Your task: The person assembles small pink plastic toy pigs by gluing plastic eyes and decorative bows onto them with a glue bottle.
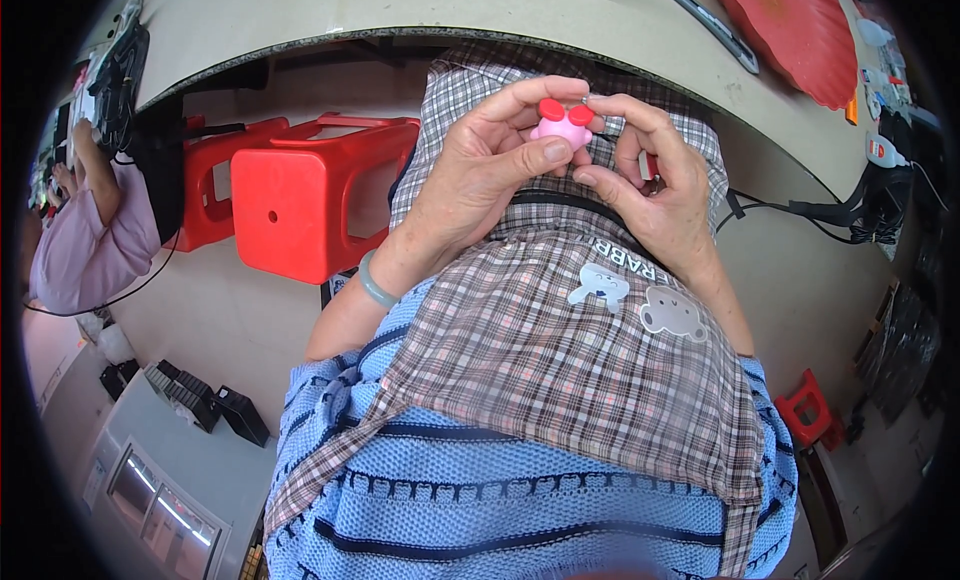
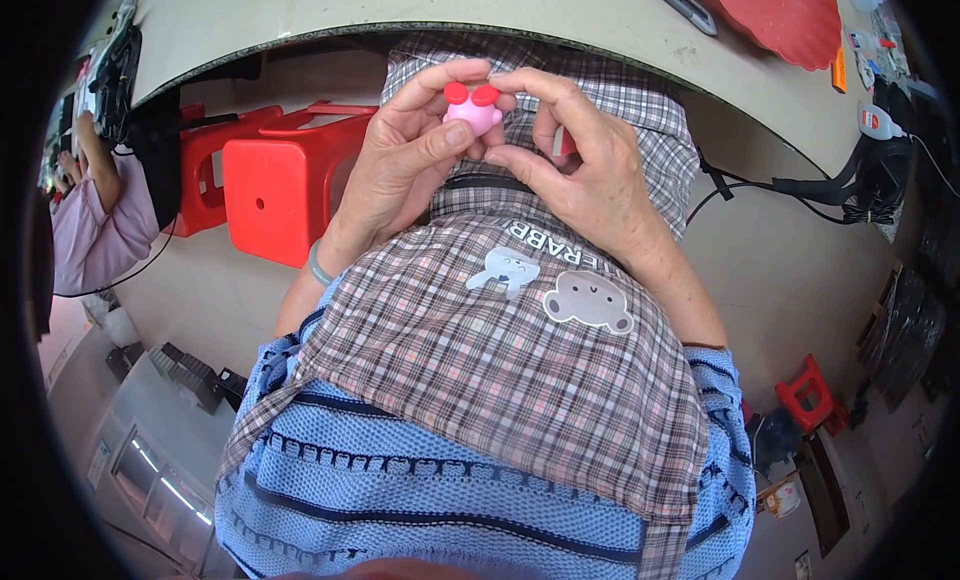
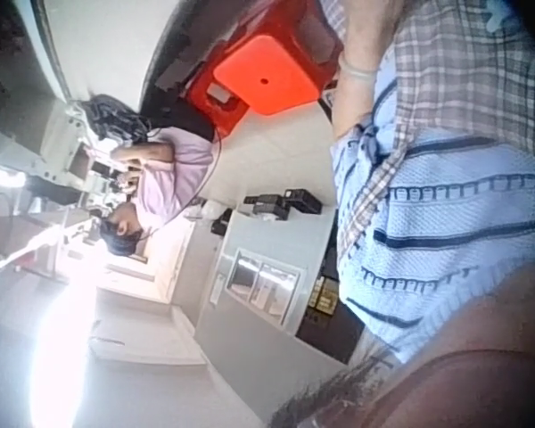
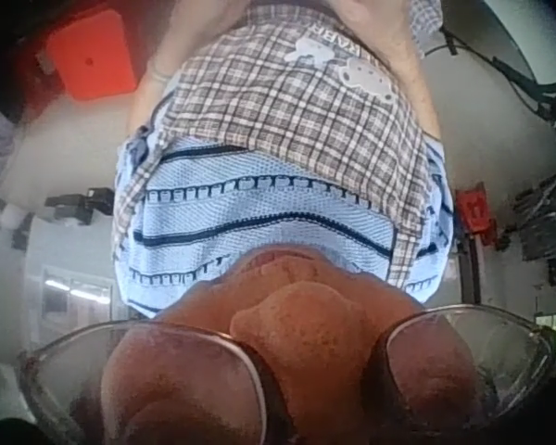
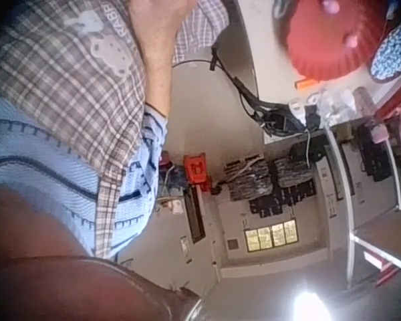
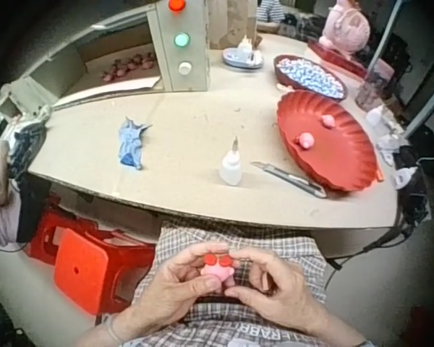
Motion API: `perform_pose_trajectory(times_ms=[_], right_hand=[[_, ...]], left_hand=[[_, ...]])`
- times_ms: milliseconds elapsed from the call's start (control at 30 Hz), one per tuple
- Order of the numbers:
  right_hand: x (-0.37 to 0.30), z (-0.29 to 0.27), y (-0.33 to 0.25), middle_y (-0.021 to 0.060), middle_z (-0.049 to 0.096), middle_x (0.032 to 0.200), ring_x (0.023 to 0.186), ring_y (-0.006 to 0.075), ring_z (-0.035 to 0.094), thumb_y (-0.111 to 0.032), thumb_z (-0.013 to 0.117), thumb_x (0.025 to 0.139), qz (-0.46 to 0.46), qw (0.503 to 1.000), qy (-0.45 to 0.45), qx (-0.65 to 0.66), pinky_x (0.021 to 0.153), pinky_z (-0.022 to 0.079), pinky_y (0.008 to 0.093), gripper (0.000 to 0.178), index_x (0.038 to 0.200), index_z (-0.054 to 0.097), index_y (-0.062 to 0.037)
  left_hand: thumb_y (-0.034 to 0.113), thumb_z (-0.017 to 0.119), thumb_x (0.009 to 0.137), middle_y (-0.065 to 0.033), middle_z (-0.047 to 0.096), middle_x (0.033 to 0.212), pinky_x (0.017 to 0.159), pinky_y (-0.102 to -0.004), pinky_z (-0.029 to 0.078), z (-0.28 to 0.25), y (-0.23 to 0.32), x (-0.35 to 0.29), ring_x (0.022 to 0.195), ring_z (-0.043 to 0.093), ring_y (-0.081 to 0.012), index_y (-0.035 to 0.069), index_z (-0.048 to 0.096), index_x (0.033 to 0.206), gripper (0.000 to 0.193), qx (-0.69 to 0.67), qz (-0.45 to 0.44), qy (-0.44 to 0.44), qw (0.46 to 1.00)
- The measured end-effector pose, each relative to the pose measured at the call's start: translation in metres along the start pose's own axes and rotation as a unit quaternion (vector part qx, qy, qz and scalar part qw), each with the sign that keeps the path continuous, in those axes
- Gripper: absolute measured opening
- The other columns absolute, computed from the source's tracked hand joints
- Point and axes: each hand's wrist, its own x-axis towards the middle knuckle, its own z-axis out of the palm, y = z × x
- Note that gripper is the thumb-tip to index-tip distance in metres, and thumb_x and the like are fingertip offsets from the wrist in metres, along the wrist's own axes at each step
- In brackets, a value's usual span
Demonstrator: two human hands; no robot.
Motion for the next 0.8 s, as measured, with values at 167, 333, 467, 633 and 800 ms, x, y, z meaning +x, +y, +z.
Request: perform_pose_trajectory(times_ms=[167,333,467,633,800], right_hand=[[0.000,0.001,0.000,-0.0038,0.045,0.061,0.051,0.0046,0.042,-0.013,0.083,0.067,-0.003,1.000,0.010,-0.003,0.045,0.033,0.0222,0.057,0.119,0.061,-0.0157],[0.003,-0.005,0.003,-0.0043,0.043,0.070,0.059,0.0041,0.040,-0.009,0.069,0.080,0.022,0.991,-0.026,0.131,0.052,0.034,0.0212,0.048,0.125,0.053,-0.0092],[0.002,-0.006,0.013,-0.0038,0.045,0.075,0.064,0.0049,0.040,-0.008,0.056,0.088,0.084,0.964,-0.030,0.252,0.057,0.034,0.0203,0.038,0.125,0.049,-0.0047],[0.002,-0.011,0.013,-0.0039,0.048,0.078,0.064,0.0036,0.038,-0.012,0.049,0.097,0.092,0.966,-0.011,0.242,0.058,0.034,0.0187,0.020,0.109,0.059,-0.0001],[0.005,-0.013,0.017,-0.0022,0.052,0.081,0.065,0.0039,0.041,-0.013,0.049,0.098,0.131,0.940,-0.022,0.315,0.059,0.035,0.0191,0.023,0.109,0.063,0.0019]], left_hand=[[0.005,0.064,0.089,-0.0085,0.063,0.108,0.080,-0.0233,0.052,0.001,0.000,-0.001,0.095,0.061,-0.0119,0.004,0.053,0.129,0.042,0.006,-0.002,0.000,1.000],[0.008,0.061,0.090,-0.0170,0.061,0.117,0.084,-0.0273,0.050,0.005,0.002,-0.002,0.096,0.062,-0.0183,0.003,0.051,0.132,0.044,0.025,-0.002,0.025,0.999],[0.007,0.058,0.090,-0.0172,0.061,0.116,0.083,-0.0277,0.050,0.004,0.003,-0.002,0.095,0.062,-0.0186,0.002,0.051,0.132,0.043,0.013,-0.003,0.027,1.000],[0.006,0.056,0.092,-0.0150,0.064,0.110,0.080,-0.0257,0.049,0.007,0.006,-0.002,0.091,0.062,-0.0163,0.001,0.051,0.130,0.040,0.072,-0.011,0.036,0.997],[0.006,0.060,0.091,-0.0072,0.066,0.102,0.073,-0.0229,0.050,0.004,0.000,-0.001,0.084,0.063,-0.0109,0.004,0.054,0.127,0.036,0.093,-0.004,0.039,0.995]])
